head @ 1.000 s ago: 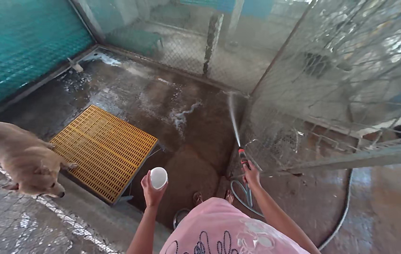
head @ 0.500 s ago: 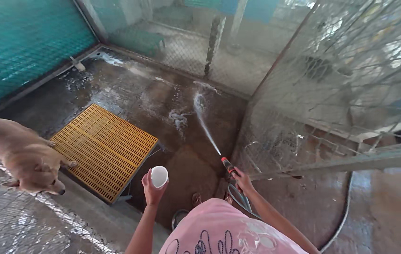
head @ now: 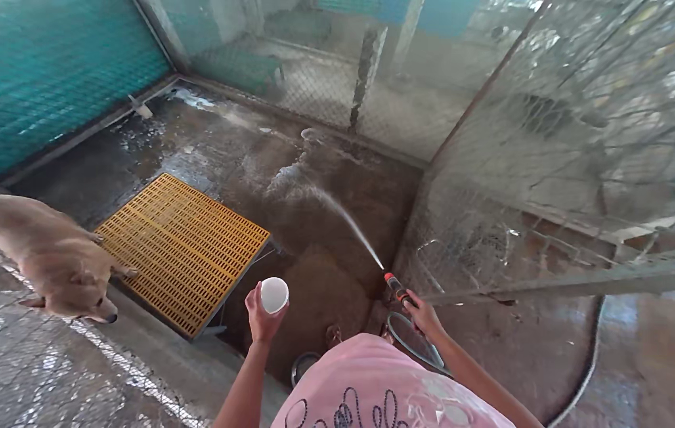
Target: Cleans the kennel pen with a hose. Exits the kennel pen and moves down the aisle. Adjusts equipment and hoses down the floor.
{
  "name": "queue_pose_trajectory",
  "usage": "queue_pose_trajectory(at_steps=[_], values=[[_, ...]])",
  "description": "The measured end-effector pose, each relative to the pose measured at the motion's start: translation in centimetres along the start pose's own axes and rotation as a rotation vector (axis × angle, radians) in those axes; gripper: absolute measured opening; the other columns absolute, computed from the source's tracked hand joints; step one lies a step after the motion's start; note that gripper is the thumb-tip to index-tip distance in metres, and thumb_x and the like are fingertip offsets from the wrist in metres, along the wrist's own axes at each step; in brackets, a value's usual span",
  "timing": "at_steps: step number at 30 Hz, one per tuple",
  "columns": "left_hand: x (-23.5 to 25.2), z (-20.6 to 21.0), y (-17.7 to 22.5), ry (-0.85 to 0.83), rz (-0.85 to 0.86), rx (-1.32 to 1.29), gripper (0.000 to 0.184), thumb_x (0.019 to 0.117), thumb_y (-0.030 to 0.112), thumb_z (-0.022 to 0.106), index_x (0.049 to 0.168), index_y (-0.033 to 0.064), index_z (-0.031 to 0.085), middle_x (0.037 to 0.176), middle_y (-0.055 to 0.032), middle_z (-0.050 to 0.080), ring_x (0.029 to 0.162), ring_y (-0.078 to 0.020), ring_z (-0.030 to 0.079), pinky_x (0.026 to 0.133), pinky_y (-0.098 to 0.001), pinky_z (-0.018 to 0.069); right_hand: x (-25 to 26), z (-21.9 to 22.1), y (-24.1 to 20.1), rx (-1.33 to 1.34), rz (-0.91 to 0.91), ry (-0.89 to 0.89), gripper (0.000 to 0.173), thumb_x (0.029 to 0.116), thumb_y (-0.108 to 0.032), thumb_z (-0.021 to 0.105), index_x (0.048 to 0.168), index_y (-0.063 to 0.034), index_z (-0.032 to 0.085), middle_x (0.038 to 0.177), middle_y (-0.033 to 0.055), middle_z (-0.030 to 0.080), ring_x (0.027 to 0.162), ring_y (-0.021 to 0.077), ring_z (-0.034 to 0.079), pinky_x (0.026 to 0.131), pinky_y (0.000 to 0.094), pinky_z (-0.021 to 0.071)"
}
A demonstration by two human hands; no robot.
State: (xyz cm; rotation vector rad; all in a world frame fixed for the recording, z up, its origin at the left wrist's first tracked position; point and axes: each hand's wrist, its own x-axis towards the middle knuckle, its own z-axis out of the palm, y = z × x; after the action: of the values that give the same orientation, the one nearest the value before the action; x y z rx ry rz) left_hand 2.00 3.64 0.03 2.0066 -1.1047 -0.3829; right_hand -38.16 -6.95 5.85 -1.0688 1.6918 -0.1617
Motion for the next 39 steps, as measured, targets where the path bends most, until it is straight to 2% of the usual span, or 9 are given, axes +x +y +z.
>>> queue_pose_trajectory(at_steps=[2, 5, 7, 15, 17, 21, 27, 33, 39], values=[[0.0, 0.0, 0.1, -0.002, 0.004, -0.004, 0.104, 0.064, 0.022, 0.093, 0.15, -0.0069, 0.041, 0.148, -0.0387, 0.04, 0.137, -0.0512, 0.043, 0.113, -0.0547, 0.0406, -0.4, 0.3, 0.2, -0.033, -0.008, -0.068, 0.052, 0.1109, -0.02, 0.049, 0.161, -0.0131, 0.035, 0.114, 0.0198, 0.065, 0.059, 0.0183, 0.052, 0.056, 0.0352, 0.0474], [0.0, 0.1, 0.0, 0.021, 0.015, 0.005, 0.105, 0.0628, 0.022, 0.093, 0.15, -0.0076, 0.042, 0.147, -0.039, 0.041, 0.136, -0.0515, 0.044, 0.112, -0.0546, 0.0409, -0.9, 0.6, 0.5, -0.146, 0.012, -0.236, 0.051, 0.1104, -0.021, 0.05, 0.16, -0.0141, 0.037, 0.113, 0.0183, 0.067, 0.061, 0.0169, 0.052, 0.058, 0.0343, 0.0468], [0.0, 0.1, -0.1, 0.025, 0.008, 0.01, 0.105, 0.0628, 0.022, 0.093, 0.15, -0.0073, 0.042, 0.147, -0.0385, 0.042, 0.136, -0.0511, 0.045, 0.112, -0.0539, 0.0413, -0.9, 0.2, 0.4, -0.175, 0.026, -0.276, 0.05, 0.1101, -0.022, 0.051, 0.159, -0.0151, 0.04, 0.111, 0.0171, 0.069, 0.061, 0.0163, 0.053, 0.058, 0.0339, 0.0467], [-0.3, -0.3, 0.4, 0.007, -0.019, 0.023, 0.105, 0.0633, 0.023, 0.094, 0.15, -0.0076, 0.042, 0.148, -0.039, 0.041, 0.137, -0.0524, 0.044, 0.112, -0.0554, 0.0419, 0.3, -0.2, -0.6, -0.024, -0.035, 0.031, 0.051, 0.111, -0.019, 0.048, 0.16, -0.0124, 0.036, 0.11, 0.0199, 0.067, 0.056, 0.0173, 0.051, 0.053, 0.0348, 0.0456], [-0.4, -0.1, 0.4, 0.019, -0.007, 0.017, 0.105, 0.0623, 0.023, 0.094, 0.149, -0.0082, 0.043, 0.147, -0.0396, 0.041, 0.136, -0.0527, 0.045, 0.111, -0.0556, 0.0422, 0.0, 0.1, -0.9, -0.038, -0.051, -0.01, 0.052, 0.1106, -0.018, 0.049, 0.16, -0.0121, 0.035, 0.111, 0.0198, 0.067, 0.058, 0.0176, 0.051, 0.055, 0.0354, 0.0463], [-0.4, -0.1, 0.3, 0.026, -0.006, 0.014, 0.105, 0.0622, 0.022, 0.094, 0.149, -0.0075, 0.044, 0.146, -0.0388, 0.043, 0.135, -0.0513, 0.047, 0.111, -0.0542, 0.0427, -0.3, 0.0, -1.4, -0.054, -0.059, -0.11, 0.051, 0.1102, -0.02, 0.05, 0.159, -0.0141, 0.038, 0.108, 0.0165, 0.067, 0.054, 0.0141, 0.048, 0.051, 0.032, 0.0442], [-0.5, -0.3, 0.3, 0.031, 0.004, 0.029, 0.104, 0.0614, 0.021, 0.095, 0.149, -0.0071, 0.044, 0.145, -0.0385, 0.044, 0.134, -0.0509, 0.048, 0.11, -0.0537, 0.0441, 0.9, -1.3, -3.1, 0.088, -0.073, 0.068, 0.049, 0.1115, -0.021, 0.047, 0.159, -0.014, 0.037, 0.103, 0.0148, 0.069, 0.048, 0.0109, 0.045, 0.046, 0.0289, 0.0401], [-0.6, -0.3, 0.2, 0.031, 0.023, 0.023, 0.104, 0.0624, 0.022, 0.095, 0.149, -0.0064, 0.044, 0.146, -0.0383, 0.043, 0.133, -0.0507, 0.049, 0.108, -0.0544, 0.0456, 1.7, -1.3, -5.1, 0.129, -0.152, 0.119, 0.05, 0.1118, -0.019, 0.046, 0.16, -0.0124, 0.035, 0.104, 0.0147, 0.068, 0.048, 0.0109, 0.044, 0.045, 0.0284, 0.0399], [-0.6, -0.5, 0.2, 0.031, 0.004, 0.014, 0.105, 0.0617, 0.02, 0.095, 0.15, -0.0059, 0.043, 0.147, -0.0376, 0.042, 0.134, -0.0497, 0.048, 0.109, -0.0534, 0.0457, 0.7, 0.4, -5.8, 0.056, -0.16, -0.03, 0.05, 0.111, -0.018, 0.048, 0.16, -0.0111, 0.037, 0.105, 0.0145, 0.068, 0.048, 0.0097, 0.044, 0.045, 0.0268, 0.0399]])
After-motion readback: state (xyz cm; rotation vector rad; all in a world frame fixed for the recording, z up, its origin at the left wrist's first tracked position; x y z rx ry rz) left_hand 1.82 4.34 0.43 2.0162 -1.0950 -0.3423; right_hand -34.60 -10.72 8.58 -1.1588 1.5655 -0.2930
